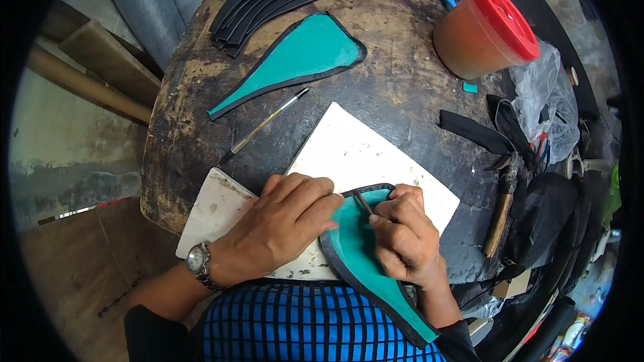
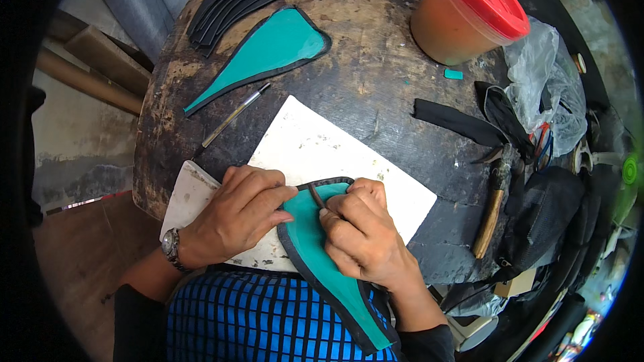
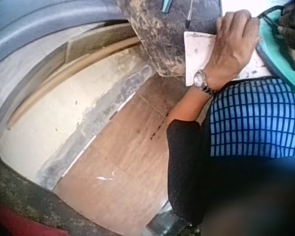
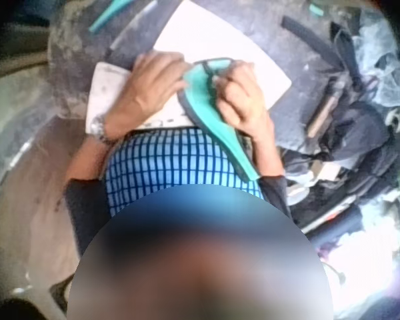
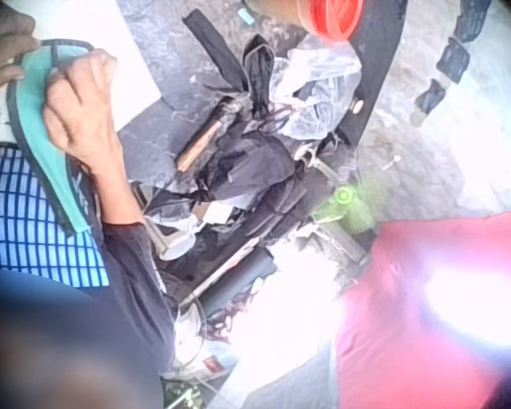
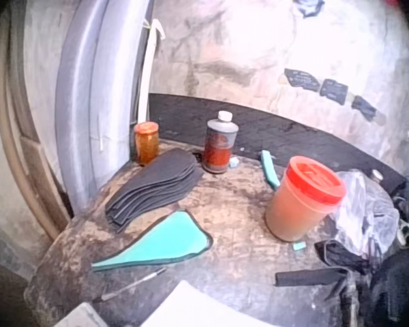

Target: The person assembles a shoe insole by attaching a black rubber strip to a green insole. They use a hammer to tap the strip into place and a pointed tool to press the edges. The person flips the insole to inspect the attachment and continues securing the strip along the perimeter.

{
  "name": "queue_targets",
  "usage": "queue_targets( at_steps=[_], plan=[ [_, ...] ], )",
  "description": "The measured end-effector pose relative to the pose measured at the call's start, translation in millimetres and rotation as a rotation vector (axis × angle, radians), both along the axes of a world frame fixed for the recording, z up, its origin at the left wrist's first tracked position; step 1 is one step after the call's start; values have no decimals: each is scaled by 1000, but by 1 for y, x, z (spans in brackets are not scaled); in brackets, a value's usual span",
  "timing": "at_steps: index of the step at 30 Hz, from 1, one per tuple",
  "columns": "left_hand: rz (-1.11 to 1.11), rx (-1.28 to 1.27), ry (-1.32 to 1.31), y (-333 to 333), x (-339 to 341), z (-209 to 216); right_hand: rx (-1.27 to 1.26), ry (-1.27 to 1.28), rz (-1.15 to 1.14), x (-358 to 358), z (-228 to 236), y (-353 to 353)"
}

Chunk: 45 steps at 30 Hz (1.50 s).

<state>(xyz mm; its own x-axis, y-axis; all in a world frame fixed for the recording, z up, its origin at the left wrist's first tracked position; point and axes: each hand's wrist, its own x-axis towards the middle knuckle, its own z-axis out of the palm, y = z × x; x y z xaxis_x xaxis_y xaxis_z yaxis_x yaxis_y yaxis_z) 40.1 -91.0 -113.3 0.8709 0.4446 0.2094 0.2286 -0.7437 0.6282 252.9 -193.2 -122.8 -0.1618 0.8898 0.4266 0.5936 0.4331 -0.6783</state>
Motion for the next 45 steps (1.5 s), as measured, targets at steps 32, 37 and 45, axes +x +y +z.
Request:
queue_targets(
  at_steps=[32, 37, 45],
  plan=[
    [222, -68, 130, -13, 0, 5, -31, 147, -96, 1, 3, 0],
    [191, -117, 69, -17, 5, 3, -54, 166, -422, -1, -2, -2],
    [242, -206, -428, -13, 16, 4, -116, 246, -388, -1, 6, 2]
  ],
)
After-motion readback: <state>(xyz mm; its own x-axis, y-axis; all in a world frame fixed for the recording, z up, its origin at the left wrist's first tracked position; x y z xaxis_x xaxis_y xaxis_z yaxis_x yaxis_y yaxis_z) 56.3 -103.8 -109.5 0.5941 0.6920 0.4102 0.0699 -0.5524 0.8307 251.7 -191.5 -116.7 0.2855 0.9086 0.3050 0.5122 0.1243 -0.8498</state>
